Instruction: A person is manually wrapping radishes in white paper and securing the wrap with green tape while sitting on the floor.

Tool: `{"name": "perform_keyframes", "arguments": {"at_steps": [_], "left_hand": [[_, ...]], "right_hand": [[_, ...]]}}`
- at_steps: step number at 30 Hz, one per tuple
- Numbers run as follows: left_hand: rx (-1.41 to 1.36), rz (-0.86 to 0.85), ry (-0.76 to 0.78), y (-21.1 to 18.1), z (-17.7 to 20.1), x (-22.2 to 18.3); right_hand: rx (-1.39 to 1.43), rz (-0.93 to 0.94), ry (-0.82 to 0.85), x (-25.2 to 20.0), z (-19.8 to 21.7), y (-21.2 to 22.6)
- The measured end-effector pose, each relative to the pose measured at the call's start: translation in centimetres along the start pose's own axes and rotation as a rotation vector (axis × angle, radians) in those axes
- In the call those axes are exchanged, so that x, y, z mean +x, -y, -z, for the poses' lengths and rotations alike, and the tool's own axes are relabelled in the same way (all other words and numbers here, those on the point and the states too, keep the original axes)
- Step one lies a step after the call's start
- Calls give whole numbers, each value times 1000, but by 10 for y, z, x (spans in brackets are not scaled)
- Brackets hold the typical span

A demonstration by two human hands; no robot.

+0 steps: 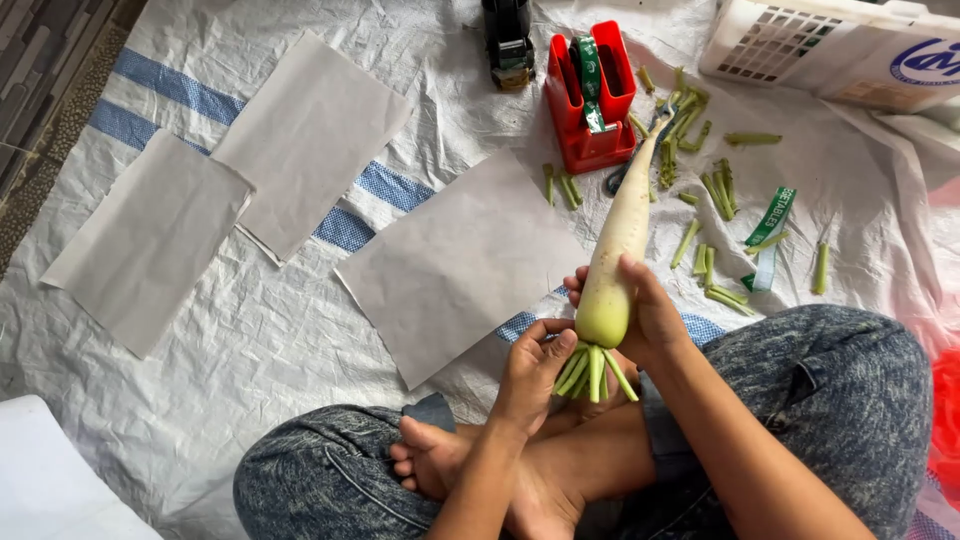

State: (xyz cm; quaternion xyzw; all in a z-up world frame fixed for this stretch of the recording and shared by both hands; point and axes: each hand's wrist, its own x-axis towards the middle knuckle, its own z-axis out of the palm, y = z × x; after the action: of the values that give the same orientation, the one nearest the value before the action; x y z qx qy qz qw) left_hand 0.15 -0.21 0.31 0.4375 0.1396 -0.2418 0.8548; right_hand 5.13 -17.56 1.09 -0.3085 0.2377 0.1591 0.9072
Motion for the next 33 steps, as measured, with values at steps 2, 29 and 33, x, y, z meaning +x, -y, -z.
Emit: {"name": "perform_keyframes", "arguments": {"at_steps": [2, 29, 33], "left_hand": [[-82, -27, -24, -5, -7, 2], [130, -428, -451, -26, -1, 4], [125, -391, -394, -31, -2, 2]], "right_hand": [[170, 71, 30, 1, -2, 4], [-1571, 590, 262, -29, -43, 2], [-1393, 439, 159, -25, -39, 2]]}}
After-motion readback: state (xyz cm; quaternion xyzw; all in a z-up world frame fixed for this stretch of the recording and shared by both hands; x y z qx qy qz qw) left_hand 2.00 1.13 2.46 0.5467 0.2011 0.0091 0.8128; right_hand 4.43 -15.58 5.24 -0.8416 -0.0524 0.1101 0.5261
